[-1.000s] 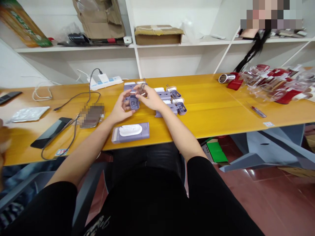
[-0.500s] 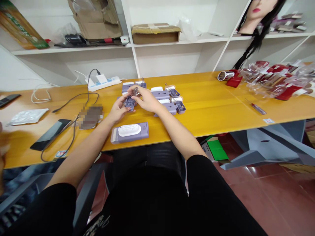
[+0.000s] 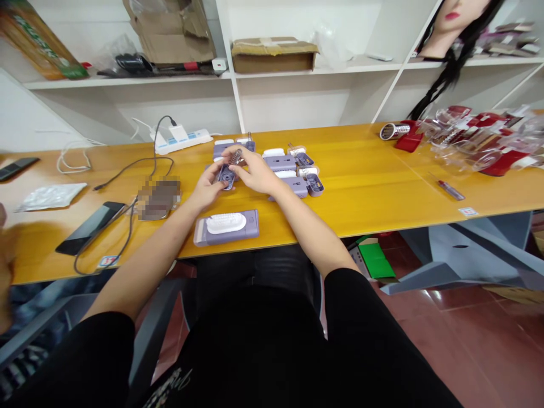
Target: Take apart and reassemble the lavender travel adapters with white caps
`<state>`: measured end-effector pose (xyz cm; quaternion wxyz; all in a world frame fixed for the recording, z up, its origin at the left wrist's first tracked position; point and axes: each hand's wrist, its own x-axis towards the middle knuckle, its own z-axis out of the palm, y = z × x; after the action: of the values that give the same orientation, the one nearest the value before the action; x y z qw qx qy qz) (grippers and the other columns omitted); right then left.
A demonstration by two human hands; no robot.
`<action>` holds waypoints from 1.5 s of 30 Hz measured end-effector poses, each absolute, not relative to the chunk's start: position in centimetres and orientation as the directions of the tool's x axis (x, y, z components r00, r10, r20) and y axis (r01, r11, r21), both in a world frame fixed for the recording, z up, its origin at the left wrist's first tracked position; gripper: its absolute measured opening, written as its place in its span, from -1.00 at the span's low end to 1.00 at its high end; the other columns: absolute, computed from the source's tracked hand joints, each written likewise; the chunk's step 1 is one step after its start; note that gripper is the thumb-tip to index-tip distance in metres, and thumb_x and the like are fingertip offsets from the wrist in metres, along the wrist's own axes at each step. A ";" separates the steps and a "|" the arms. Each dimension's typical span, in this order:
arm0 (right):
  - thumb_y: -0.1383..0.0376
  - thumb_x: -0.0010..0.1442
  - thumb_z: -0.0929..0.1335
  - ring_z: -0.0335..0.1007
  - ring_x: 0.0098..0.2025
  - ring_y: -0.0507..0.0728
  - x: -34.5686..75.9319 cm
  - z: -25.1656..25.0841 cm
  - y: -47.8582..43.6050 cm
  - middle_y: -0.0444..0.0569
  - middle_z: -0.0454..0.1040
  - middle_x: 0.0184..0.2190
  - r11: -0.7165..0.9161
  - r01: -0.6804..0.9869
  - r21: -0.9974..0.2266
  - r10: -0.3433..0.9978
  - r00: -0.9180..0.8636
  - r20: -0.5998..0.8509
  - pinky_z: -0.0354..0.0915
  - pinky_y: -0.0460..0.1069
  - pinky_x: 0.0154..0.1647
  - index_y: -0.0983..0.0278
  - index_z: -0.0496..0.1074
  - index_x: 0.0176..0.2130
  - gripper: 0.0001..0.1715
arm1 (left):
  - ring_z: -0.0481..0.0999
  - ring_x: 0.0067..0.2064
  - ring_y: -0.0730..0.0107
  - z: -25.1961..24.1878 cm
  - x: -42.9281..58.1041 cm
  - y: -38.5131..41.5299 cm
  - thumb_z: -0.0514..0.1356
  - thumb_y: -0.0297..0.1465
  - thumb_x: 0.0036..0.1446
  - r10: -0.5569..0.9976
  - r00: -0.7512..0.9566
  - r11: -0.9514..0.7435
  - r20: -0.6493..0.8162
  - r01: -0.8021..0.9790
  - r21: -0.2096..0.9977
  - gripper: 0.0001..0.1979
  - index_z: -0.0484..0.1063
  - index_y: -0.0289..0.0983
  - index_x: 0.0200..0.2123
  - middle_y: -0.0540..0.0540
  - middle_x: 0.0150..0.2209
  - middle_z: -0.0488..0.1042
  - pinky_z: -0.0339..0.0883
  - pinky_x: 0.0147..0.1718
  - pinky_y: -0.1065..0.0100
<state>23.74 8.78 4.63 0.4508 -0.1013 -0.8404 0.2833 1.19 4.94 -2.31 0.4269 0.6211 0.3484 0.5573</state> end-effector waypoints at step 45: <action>0.23 0.49 0.34 0.63 0.27 0.34 23.5 4.6 8.5 0.15 0.67 0.20 0.796 -0.041 -0.604 0.468 -0.592 0.656 0.52 0.36 0.45 0.19 0.47 0.28 -0.57 | 0.81 0.08 0.08 -1.5 1.7 4.3 0.31 -0.44 -0.04 0.971 0.138 -0.175 0.195 -0.148 0.973 -0.05 0.46 0.03 0.50 -0.13 0.50 0.54 0.73 -0.22 0.28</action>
<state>23.49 8.53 4.56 0.4333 -0.1267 -0.8427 0.2933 1.71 4.30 -1.46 0.5205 0.5461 0.3765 0.5377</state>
